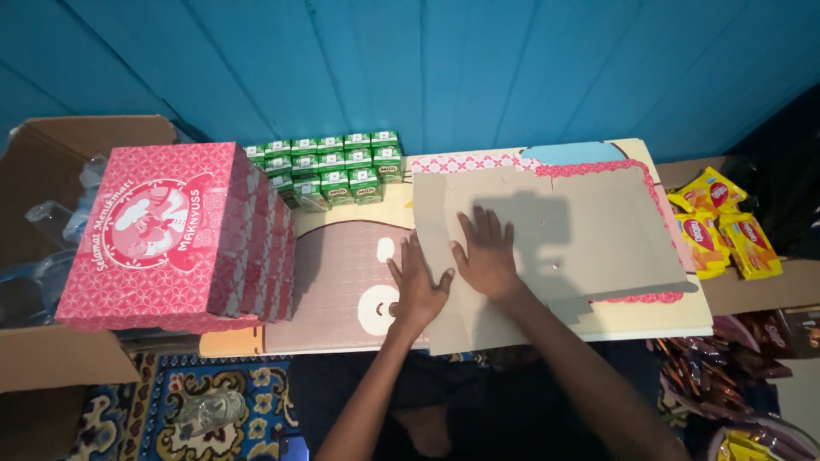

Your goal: Folding cardboard templates into boxes for packaging food products.

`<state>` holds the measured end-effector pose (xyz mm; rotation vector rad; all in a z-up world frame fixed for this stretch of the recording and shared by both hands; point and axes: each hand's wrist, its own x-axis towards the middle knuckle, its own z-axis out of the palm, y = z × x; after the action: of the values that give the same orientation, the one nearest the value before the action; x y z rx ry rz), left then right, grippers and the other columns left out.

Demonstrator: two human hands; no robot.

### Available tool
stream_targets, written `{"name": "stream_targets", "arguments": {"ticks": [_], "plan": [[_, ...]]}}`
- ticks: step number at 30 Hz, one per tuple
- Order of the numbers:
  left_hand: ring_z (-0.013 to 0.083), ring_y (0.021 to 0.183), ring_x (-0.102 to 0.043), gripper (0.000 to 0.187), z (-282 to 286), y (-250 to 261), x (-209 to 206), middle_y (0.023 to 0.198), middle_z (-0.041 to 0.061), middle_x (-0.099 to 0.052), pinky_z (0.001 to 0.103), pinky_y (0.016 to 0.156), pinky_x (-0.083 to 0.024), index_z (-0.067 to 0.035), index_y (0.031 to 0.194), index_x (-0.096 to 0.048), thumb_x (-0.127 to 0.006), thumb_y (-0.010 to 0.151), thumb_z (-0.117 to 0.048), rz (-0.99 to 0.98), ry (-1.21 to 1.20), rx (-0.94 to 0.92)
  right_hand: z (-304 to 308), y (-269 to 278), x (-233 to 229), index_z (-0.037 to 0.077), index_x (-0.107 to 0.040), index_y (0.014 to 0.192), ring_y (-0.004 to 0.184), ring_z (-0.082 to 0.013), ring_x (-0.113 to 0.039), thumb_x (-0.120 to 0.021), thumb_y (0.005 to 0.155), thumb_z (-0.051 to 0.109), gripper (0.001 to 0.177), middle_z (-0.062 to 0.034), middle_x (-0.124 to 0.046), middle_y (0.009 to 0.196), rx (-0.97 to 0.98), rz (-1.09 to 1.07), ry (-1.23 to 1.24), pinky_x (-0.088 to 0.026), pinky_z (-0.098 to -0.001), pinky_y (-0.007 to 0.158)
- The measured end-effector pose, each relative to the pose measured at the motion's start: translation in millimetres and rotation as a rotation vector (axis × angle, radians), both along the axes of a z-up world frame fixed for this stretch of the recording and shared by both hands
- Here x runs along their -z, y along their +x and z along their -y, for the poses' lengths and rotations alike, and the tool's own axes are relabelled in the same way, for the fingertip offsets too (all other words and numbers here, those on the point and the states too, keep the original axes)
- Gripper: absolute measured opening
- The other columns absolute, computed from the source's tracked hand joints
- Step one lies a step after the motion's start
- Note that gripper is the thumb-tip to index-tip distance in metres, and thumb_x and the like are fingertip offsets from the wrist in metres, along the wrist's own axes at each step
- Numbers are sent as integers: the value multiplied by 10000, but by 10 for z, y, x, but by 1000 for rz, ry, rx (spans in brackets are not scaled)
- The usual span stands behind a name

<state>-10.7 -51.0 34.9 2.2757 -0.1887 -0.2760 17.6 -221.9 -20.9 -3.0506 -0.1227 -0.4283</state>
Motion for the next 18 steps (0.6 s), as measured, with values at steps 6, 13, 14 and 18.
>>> {"name": "stream_targets", "arguments": {"ticks": [6,13,14,18], "plan": [[351,1586,-55,946,11,-5,119,1693,220,-156,617,1230,92,23,1606,-102,-673,940,-331,16,-5,-13,-126,259,-317,255,-247,1645,1532,-473,-266,-358,1081,466,613,-242,-207,1686,7,-170,-15,-299,-709,1136],[351,1585,-69,957,9,4,112,1680,229,-197,614,1232,94,24,1599,-134,-704,918,-333,24,-35,-34,-221,478,-353,349,-179,1658,1582,-455,-81,-254,1083,549,613,-181,-70,1728,76,-379,34,-172,-705,1191],[353,1584,-70,951,5,-3,68,1676,233,-206,615,1229,104,21,1597,-141,-710,912,-312,21,-59,-38,-220,489,-338,369,-173,1655,1583,-453,-63,-236,1082,553,605,-177,-60,1730,76,-401,42,-140,-708,1194],[350,1585,-84,963,3,-2,-25,1673,251,-200,632,1215,123,-1,1610,-117,-711,895,-253,1,-105,-18,-240,465,-442,397,-112,1659,1591,-425,-18,-135,1072,574,613,-163,-10,1737,77,-465,55,-91,-689,1208]]}}
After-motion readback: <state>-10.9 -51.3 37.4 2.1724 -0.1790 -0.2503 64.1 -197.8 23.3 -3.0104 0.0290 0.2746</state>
